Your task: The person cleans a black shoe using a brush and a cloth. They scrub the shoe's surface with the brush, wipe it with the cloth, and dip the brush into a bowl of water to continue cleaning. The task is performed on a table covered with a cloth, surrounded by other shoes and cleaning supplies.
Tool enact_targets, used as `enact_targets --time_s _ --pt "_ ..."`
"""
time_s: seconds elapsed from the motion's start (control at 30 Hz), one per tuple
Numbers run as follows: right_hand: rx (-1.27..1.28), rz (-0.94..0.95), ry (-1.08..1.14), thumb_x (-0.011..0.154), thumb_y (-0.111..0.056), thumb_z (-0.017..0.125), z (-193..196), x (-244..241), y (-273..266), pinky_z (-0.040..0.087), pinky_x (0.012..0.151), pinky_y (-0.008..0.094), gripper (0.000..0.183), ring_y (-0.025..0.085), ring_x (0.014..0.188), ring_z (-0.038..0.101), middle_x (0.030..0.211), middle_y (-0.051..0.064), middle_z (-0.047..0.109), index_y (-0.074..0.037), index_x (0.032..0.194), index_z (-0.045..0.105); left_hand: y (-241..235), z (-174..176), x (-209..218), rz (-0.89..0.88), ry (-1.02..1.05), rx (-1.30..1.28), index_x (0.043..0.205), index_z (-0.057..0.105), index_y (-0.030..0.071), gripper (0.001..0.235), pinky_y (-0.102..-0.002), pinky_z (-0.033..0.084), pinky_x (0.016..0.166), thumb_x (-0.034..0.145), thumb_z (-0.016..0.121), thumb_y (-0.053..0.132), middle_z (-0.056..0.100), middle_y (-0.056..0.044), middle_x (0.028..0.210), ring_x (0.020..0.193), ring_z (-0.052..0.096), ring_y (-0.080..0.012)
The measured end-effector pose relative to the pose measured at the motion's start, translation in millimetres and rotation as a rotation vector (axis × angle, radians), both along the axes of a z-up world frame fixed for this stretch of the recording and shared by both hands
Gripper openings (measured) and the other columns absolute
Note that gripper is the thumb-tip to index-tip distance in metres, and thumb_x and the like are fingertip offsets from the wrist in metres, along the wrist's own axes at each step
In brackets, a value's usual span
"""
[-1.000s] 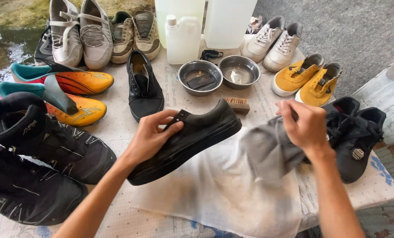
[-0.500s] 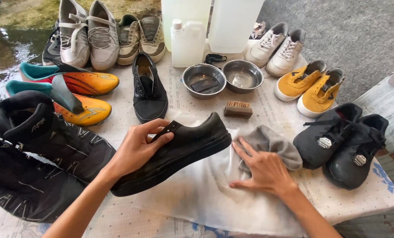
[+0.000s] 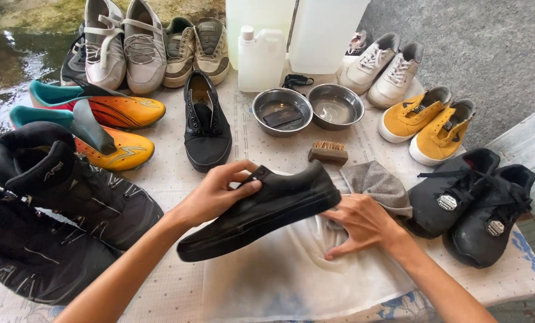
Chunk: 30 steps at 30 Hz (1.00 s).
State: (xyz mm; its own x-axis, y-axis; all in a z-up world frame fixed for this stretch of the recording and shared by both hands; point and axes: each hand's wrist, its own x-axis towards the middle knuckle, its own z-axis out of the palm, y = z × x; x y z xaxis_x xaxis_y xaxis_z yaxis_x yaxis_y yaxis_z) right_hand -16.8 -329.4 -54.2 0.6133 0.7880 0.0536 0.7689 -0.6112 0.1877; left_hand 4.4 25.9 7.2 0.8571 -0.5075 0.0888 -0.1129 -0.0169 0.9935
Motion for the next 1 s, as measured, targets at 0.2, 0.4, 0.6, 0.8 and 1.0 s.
enact_targets --time_s 0.2,0.4,0.6,0.8,1.0 --pt "0.349 -0.098 -0.267 0.09 -0.069 0.036 14.9 7.4 -25.7 0.057 0.062 0.036 0.068 0.024 0.061 0.071 0.098 0.007 0.073 -0.02 0.124 0.068 -15.8 -21.7 28.6 -0.137 -0.009 0.03 0.112 0.067 0.008 0.017 -0.027 0.062 0.052 0.098 0.064 0.016 0.069 -0.009 0.087 0.065 0.058 -0.0119" --pt "0.337 -0.369 -0.745 0.108 -0.032 0.042 99.4 18.6 -77.0 0.041 0.049 0.03 0.047 0.021 0.068 0.071 0.099 0.01 0.081 -0.01 0.123 0.08 -27.5 -8.9 16.8 -0.117 -0.481 0.467 0.119 0.062 0.012 0.029 -0.038 0.048 0.071 0.096 0.063 0.03 0.079 -0.012 0.1 0.082 0.072 -0.0306" --pt "-0.187 -1.122 -0.284 0.098 -0.05 0.051 102.8 58.1 -68.1 0.043 0.096 0.059 0.043 0.037 0.122 0.061 0.151 0.013 0.057 -0.019 0.122 0.071 -28.7 9.3 11.4 -0.206 -0.384 0.586 0.152 0.039 0.022 0.054 -0.042 0.043 0.069 0.101 0.055 0.027 0.062 -0.015 0.067 0.067 0.065 -0.0377" --pt "0.116 -0.824 0.399 0.088 -0.06 0.057 89.2 95.7 10.0 0.049 0.108 0.055 0.075 0.029 0.126 0.058 0.153 0.003 0.043 -0.034 0.155 0.037 -31.9 18.6 13.8 -0.241 -0.319 0.645 0.155 0.04 0.033 0.056 -0.043 0.041 0.068 0.102 0.051 0.021 0.071 -0.018 0.084 0.07 0.061 -0.0439" --pt "0.216 -0.576 0.273 0.083 -0.041 0.079 35.5 122.5 -10.1 0.054 0.096 0.048 0.065 0.031 0.109 0.066 0.134 0.006 0.05 -0.008 0.135 0.059 -31.8 9.7 20.2 -0.247 -0.418 0.541 0.139 0.06 0.023 0.043 -0.041 0.047 0.07 0.098 0.055 0.014 0.077 -0.006 0.11 0.08 0.069 -0.0376"
